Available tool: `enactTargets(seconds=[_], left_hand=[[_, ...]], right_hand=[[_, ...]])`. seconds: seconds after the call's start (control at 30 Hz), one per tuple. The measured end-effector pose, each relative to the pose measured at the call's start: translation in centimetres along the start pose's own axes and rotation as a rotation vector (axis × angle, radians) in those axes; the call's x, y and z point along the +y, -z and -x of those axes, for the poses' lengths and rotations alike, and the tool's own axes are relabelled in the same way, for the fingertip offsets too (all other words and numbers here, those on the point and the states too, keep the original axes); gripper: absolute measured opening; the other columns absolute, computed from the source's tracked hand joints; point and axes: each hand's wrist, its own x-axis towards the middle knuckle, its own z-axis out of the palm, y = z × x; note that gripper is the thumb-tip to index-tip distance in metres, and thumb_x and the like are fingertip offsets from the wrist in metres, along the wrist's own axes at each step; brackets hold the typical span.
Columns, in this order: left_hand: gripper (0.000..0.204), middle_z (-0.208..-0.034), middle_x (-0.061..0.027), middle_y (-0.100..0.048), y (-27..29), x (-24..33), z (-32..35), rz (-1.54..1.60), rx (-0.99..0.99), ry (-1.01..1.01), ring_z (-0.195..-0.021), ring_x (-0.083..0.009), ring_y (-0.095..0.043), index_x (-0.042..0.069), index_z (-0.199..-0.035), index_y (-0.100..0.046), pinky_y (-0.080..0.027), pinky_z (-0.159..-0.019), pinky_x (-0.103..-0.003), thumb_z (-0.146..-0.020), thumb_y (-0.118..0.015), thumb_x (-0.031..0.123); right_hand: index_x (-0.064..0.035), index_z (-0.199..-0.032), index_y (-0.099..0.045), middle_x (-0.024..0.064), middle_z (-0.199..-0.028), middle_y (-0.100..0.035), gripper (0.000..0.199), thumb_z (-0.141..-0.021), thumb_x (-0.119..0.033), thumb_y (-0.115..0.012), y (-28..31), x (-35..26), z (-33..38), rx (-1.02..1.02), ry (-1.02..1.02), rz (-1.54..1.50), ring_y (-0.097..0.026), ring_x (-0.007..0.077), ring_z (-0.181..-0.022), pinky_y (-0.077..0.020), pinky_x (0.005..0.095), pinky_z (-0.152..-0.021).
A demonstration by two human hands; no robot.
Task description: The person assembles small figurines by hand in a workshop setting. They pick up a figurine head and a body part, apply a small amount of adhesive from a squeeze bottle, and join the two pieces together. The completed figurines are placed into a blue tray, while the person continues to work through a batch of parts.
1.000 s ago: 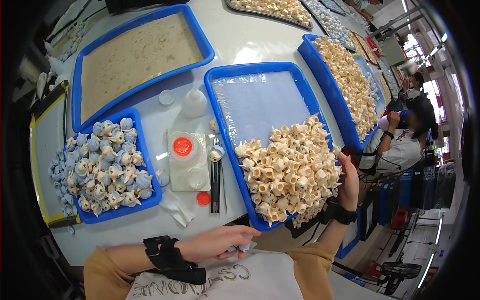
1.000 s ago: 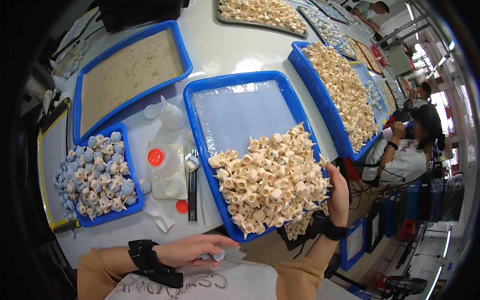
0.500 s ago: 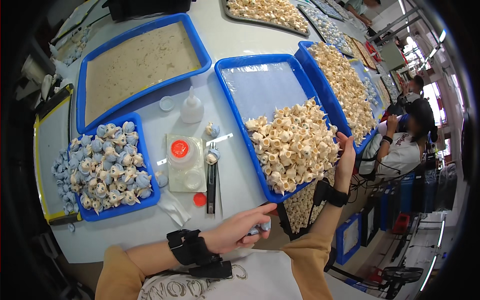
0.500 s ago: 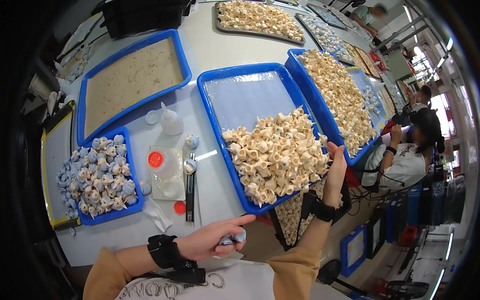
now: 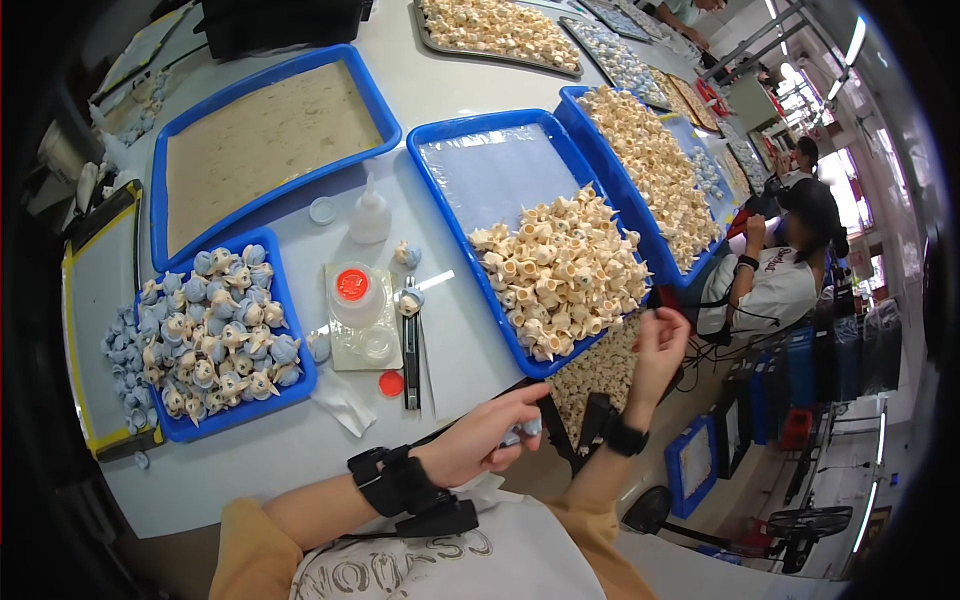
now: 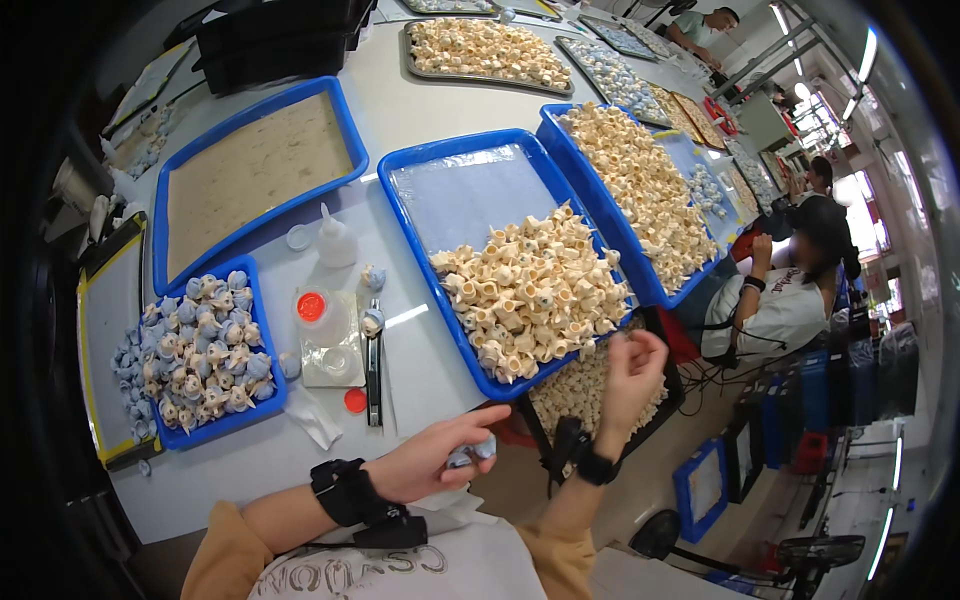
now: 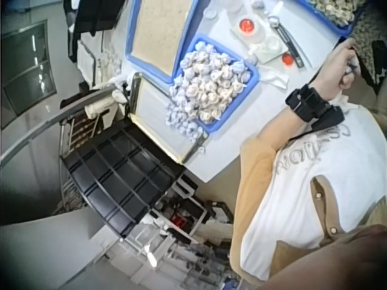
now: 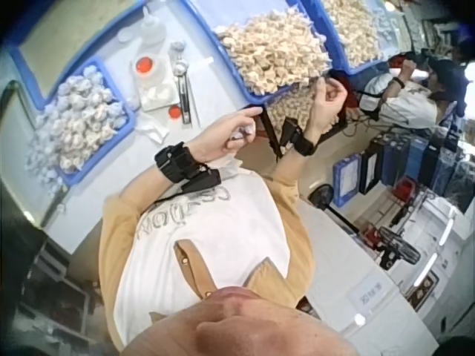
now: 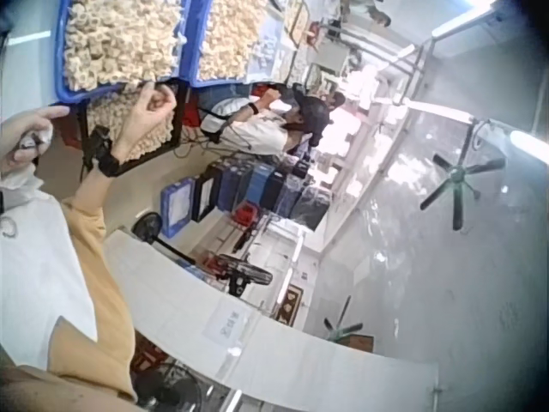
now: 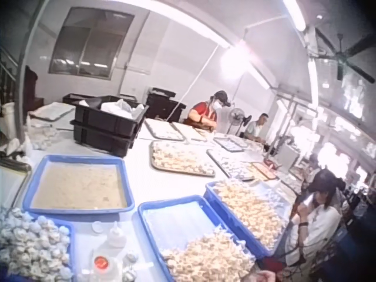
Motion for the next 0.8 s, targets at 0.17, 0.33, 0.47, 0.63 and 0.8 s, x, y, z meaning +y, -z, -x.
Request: enactTargets(seconds=[0.17,0.33,0.47,0.63,0.8], left_hand=[[0.04,-0.075,-0.0026,-0.051,-0.6,2.6,7.2,-0.261,-0.03,0.055,-0.049,-0.0038,-0.032,0.003,-0.126,-0.042,-0.025,-0.043,-0.016,-0.088,-0.042,0.016],[0.039,-0.079,-0.0054,-0.057,1.5,5.3,14.0,-0.506,0.022,0.036,-0.05,-0.0026,-0.037,-0.003,-0.113,-0.053,-0.028,-0.043,-0.016,-0.083,-0.052,0.022],[0.036,-0.088,-0.0039,-0.057,3.8,5.6,16.1,-0.422,0.008,0.019,-0.072,-0.006,-0.047,0.001,-0.117,-0.052,-0.037,-0.061,-0.019,-0.084,-0.048,0.015],[0.029,-0.095,-0.0081,-0.058,6.0,6.2,15.8,-0.578,-0.199,0.022,-0.085,-0.0138,-0.053,0.002,-0.112,-0.057,-0.04,-0.077,-0.025,-0.086,-0.05,0.012],[0.028,-0.104,-0.0084,-0.059,5.8,6.7,14.3,-0.627,-0.324,0.06,-0.092,-0.0157,-0.054,0.003,-0.113,-0.057,-0.04,-0.083,-0.027,-0.087,-0.05,0.013]], right_hand=[[-0.0035,-0.105,-0.053,-0.0025,-0.075,-0.05,0.027,-0.079,0.0,-0.059,-1.6,0.1,3.2,-0.149,-0.018,-0.05,-0.048,0.0044,-0.066,-0.0402,0.0166,-0.059],[-0.0026,-0.099,-0.057,-0.001,-0.071,-0.053,0.022,-0.077,-0.001,-0.06,-1.8,-0.1,2.9,-0.087,0.013,0.079,-0.051,0.0056,-0.063,-0.0415,0.0187,-0.056],[-0.0024,-0.098,-0.056,-0.0002,-0.072,-0.055,0.02,-0.078,-0.003,-0.061,-1.0,-1.1,3.2,-0.021,-0.018,0.104,-0.052,0.0061,-0.064,-0.0418,0.0185,-0.057],[-0.0022,-0.095,-0.055,0.0018,-0.074,-0.058,0.018,-0.079,-0.007,-0.061,-0.8,-2.8,1.1,0.046,0.07,0.166,-0.054,0.0065,-0.065,-0.0429,0.0195,-0.058],[-0.003,-0.094,-0.056,0.0053,-0.072,-0.057,0.019,-0.077,-0.009,-0.062,-3.0,-6.4,-3.7,-0.135,0.158,0.396,-0.055,0.0119,-0.063,-0.0434,0.0245,-0.058]])
